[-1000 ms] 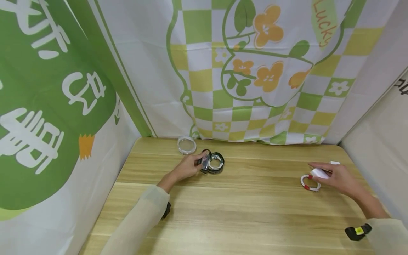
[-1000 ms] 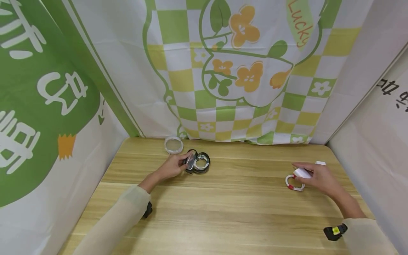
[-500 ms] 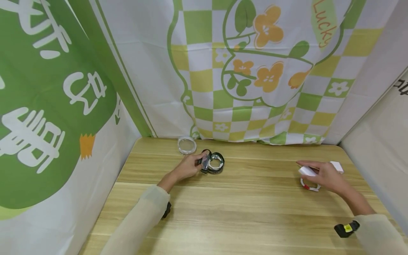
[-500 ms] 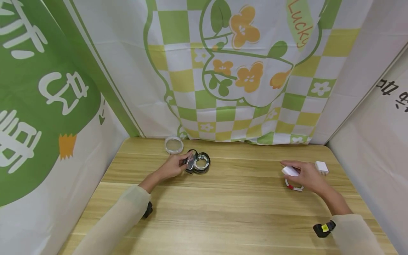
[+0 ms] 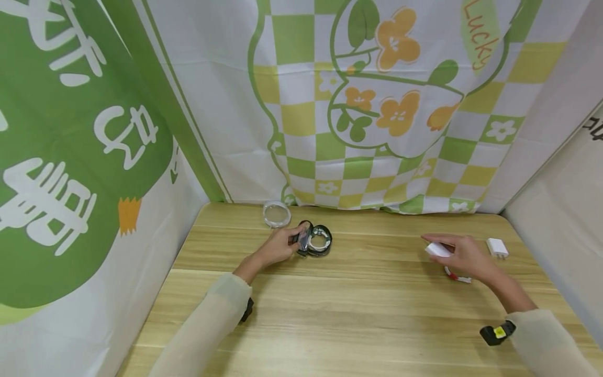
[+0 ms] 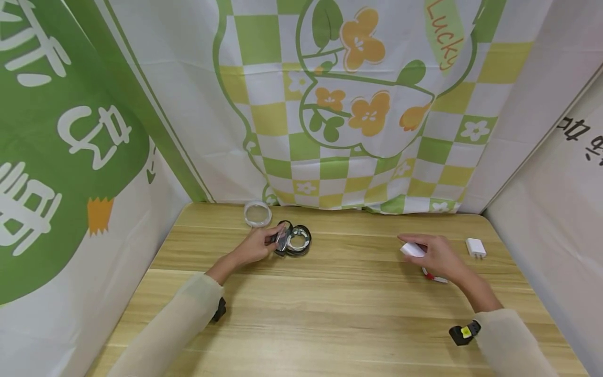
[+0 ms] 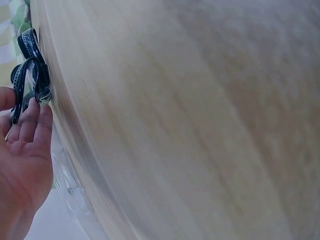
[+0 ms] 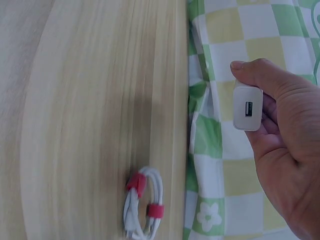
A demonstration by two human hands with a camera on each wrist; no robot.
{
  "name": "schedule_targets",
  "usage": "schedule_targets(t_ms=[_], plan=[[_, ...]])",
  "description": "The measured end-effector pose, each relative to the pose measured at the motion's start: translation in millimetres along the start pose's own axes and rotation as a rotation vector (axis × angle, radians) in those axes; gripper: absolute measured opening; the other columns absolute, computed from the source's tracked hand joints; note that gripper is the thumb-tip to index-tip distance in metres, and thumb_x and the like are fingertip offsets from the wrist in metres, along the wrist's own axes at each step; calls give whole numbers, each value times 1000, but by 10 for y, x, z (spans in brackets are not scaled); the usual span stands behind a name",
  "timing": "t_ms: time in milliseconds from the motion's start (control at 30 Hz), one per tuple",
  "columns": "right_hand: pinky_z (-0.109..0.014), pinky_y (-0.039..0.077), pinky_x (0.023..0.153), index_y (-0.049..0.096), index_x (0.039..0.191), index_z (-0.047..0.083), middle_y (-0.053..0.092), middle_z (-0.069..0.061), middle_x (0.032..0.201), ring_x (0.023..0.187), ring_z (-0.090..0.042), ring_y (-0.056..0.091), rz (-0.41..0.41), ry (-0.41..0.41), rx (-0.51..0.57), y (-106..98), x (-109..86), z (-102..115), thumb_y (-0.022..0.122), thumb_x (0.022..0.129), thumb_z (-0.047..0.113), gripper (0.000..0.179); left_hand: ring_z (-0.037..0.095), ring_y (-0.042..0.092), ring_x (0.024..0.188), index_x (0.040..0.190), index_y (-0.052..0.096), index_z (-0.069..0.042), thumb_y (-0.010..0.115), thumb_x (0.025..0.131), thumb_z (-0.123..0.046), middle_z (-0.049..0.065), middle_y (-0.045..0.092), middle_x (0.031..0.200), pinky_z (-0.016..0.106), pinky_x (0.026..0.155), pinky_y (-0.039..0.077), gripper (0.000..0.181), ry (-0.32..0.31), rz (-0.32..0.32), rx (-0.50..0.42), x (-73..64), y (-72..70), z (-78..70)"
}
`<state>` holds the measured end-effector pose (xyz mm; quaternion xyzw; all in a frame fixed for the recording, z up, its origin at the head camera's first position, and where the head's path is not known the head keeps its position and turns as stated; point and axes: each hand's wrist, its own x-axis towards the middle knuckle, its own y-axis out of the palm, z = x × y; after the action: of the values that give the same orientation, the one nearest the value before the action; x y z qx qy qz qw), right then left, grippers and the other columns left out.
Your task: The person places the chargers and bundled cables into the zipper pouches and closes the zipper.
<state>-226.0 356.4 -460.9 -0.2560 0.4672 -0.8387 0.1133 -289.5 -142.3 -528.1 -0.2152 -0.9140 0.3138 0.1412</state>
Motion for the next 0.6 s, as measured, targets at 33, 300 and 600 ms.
schedule_targets(t_ms=[33,300,600], plan=[[-21,54,66,76,129,4,76,-20,122,89,-5,67,7,-6,25,15,22,9,89,82,2,49,15,67,95,157,46,-2,64,97,1,24,54,152,21,69,51,63,-5,3,-6,1,-2,-4],[-18,54,68,74,129,-1,75,-24,123,93,-3,68,19,-42,130,106,153,68,87,82,-4,49,10,58,75,158,45,-3,64,96,2,25,59,148,21,57,45,65,-11,13,-7,5,-2,-12],[-24,56,70,74,132,3,74,-20,128,94,-13,70,43,-27,120,210,259,124,87,85,2,49,13,64,86,158,46,-2,65,96,1,23,58,150,20,65,49,65,5,9,13,12,-6,-3]])
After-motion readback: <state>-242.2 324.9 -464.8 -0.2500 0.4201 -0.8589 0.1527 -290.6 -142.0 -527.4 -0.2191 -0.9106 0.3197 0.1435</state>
